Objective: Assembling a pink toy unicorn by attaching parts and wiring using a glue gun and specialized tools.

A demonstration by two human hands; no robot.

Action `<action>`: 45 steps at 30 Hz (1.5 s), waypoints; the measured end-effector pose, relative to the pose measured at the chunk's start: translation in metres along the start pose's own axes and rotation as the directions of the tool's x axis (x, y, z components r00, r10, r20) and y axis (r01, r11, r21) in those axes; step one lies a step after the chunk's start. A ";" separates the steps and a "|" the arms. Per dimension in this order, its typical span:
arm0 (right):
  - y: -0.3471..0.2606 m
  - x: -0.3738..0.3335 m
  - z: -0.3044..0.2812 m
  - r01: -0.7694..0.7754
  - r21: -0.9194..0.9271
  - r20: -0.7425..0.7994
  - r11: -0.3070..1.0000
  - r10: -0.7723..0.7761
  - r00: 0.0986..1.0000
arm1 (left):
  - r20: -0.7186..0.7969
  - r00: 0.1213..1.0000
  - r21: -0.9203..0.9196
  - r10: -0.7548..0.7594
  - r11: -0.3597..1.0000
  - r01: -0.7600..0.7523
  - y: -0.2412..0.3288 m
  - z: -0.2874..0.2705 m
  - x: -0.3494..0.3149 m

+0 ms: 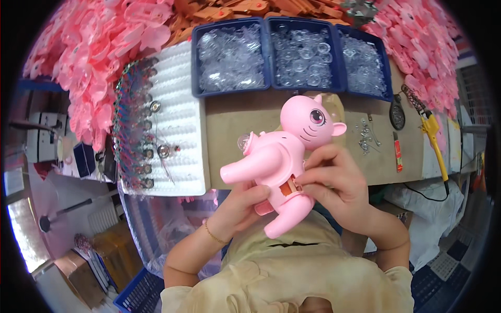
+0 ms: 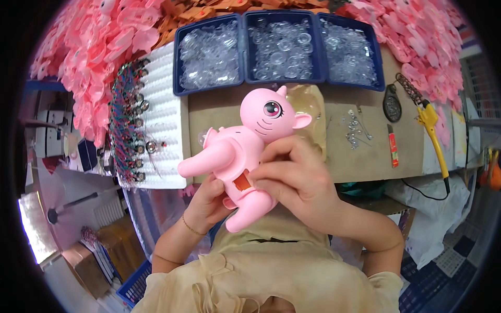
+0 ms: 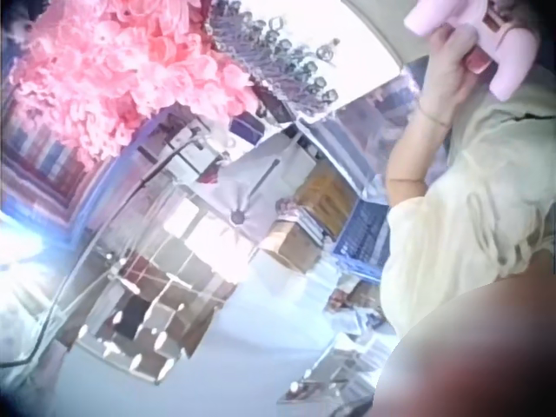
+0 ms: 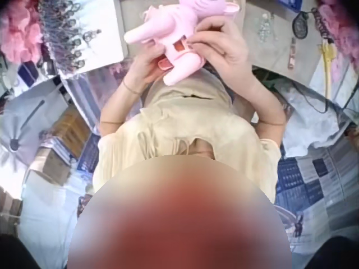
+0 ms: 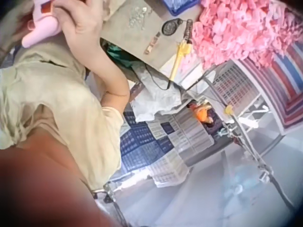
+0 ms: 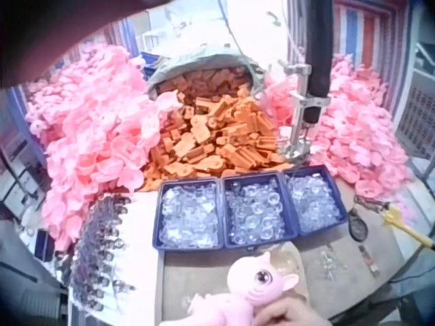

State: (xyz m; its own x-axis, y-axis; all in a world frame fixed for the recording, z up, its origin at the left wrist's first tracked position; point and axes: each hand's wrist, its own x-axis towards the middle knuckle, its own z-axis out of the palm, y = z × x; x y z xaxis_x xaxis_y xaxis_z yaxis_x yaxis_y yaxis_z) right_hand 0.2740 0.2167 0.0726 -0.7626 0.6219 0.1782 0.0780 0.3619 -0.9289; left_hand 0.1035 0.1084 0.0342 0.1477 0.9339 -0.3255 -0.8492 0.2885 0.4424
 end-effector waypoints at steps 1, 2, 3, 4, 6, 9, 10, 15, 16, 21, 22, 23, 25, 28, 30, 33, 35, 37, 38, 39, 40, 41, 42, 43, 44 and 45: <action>0.003 0.002 0.004 0.101 -0.115 -0.052 0.988 -0.107 0.993 | -0.033 0.999 -0.023 0.015 1.000 -0.016 -0.003 0.001 -0.003; 0.000 0.001 0.008 0.106 -0.101 -0.038 0.989 -0.111 0.993 | -0.049 0.998 -0.025 0.027 0.999 -0.028 -0.007 -0.003 -0.005; -0.004 -0.001 0.013 0.008 -0.047 -0.060 0.999 -0.011 0.998 | -0.042 0.998 0.059 0.050 0.997 -0.048 -0.008 -0.006 -0.003; -0.008 -0.002 0.016 -0.090 0.006 -0.077 0.996 0.091 0.993 | -0.031 0.997 0.144 0.071 0.987 -0.066 -0.007 -0.006 -0.002; -0.010 0.002 0.018 0.011 -0.139 -0.020 0.990 -0.013 1.000 | -0.045 0.997 0.179 0.065 0.982 -0.056 -0.008 -0.001 -0.003; -0.012 0.004 0.021 0.157 -0.281 -0.056 0.947 -0.179 0.982 | -0.103 0.979 0.229 0.174 0.962 -0.147 -0.010 -0.005 -0.002; -0.010 0.001 0.020 0.147 -0.305 -0.036 0.941 -0.166 0.986 | -0.099 0.980 0.224 0.172 0.964 -0.147 -0.009 -0.004 -0.002; 0.007 -0.004 0.031 -0.361 0.485 -0.044 0.796 0.435 0.899 | -0.030 0.973 0.442 0.228 0.876 -0.191 -0.007 -0.014 -0.002; 0.008 -0.003 0.036 -0.365 0.479 -0.035 0.798 0.432 0.901 | 0.056 0.971 0.526 0.234 0.819 -0.227 -0.007 -0.018 -0.001; 0.005 -0.010 0.043 -0.533 0.328 0.202 0.780 0.493 0.846 | -0.059 0.964 0.705 0.259 0.694 -0.143 0.005 0.003 -0.002; 0.003 -0.009 0.041 -0.541 0.259 0.195 0.801 0.505 0.841 | -0.058 0.964 0.703 0.260 0.696 -0.146 0.005 0.005 -0.002; 0.002 -0.007 0.039 -0.541 0.256 0.194 0.801 0.506 0.841 | -0.096 0.966 0.618 0.242 0.775 -0.133 0.005 0.007 -0.002; -0.004 -0.003 0.039 -0.546 0.283 0.188 0.788 0.512 0.838 | -0.138 0.964 0.468 0.228 0.873 -0.139 0.001 0.003 0.000; -0.025 0.023 0.029 -0.634 0.361 0.280 0.684 0.569 0.773 | -0.176 0.937 0.611 0.303 0.780 -0.137 -0.010 -0.011 0.002; -0.020 0.021 0.022 -0.550 0.244 0.283 0.799 0.484 0.828 | -0.153 0.947 0.500 0.284 0.848 -0.173 -0.010 -0.008 0.000; -0.014 0.013 0.016 -0.482 0.281 0.264 0.830 0.416 0.870 | -0.166 0.969 0.177 0.185 0.972 -0.155 -0.011 -0.005 -0.003; -0.005 0.007 0.016 -0.497 0.255 0.125 0.830 0.481 0.868 | -0.182 0.955 0.144 0.233 0.967 -0.208 -0.015 -0.003 -0.002; -0.005 0.008 0.020 -0.396 0.112 0.043 0.911 0.393 0.918 | -0.191 0.945 0.112 0.264 0.963 -0.246 -0.019 -0.001 0.002; -0.004 0.010 0.022 -0.287 -0.043 -0.021 0.957 0.286 0.958 | -0.190 0.943 0.018 0.272 0.962 -0.274 -0.021 -0.001 0.005; 0.000 0.011 0.027 -0.288 -0.042 -0.021 0.957 0.288 0.958 | -0.190 0.940 -0.074 0.283 0.951 -0.301 -0.022 0.000 0.008; 0.009 0.011 0.033 -0.347 0.272 -0.073 0.897 0.379 0.923 | -0.186 0.943 -0.075 0.277 0.953 -0.294 -0.020 0.002 0.010; 0.016 0.011 0.036 -0.348 0.562 -0.093 0.750 0.475 0.875 | -0.214 0.938 -0.044 0.274 0.956 -0.289 -0.016 0.005 0.013; 0.023 0.016 0.033 -0.350 0.562 -0.096 0.749 0.480 0.872 | -0.245 0.931 -0.014 0.272 0.959 -0.284 -0.013 0.007 0.016; 0.031 0.022 0.026 -0.274 0.433 -0.186 0.859 0.383 0.905 | -0.173 0.942 -0.008 0.289 0.955 -0.295 -0.007 0.004 0.021; 0.037 0.026 0.018 -0.194 0.285 -0.259 0.939 0.270 0.927 | -0.176 0.941 -0.018 0.290 0.955 -0.298 -0.001 0.000 0.021; 0.037 0.029 0.009 -0.237 0.118 -0.256 0.964 0.260 0.931 | -0.144 0.936 -0.052 0.322 0.942 -0.332 0.007 -0.005 0.021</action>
State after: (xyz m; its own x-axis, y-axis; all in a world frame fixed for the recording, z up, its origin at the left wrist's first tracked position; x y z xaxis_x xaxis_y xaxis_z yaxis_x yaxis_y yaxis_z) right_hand 0.2486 0.2417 0.0406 -0.5258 0.8506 0.0075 0.1798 0.1197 -0.9764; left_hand 0.0982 0.1290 0.0258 -0.2084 0.9363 -0.2828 -0.8753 -0.0495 0.4810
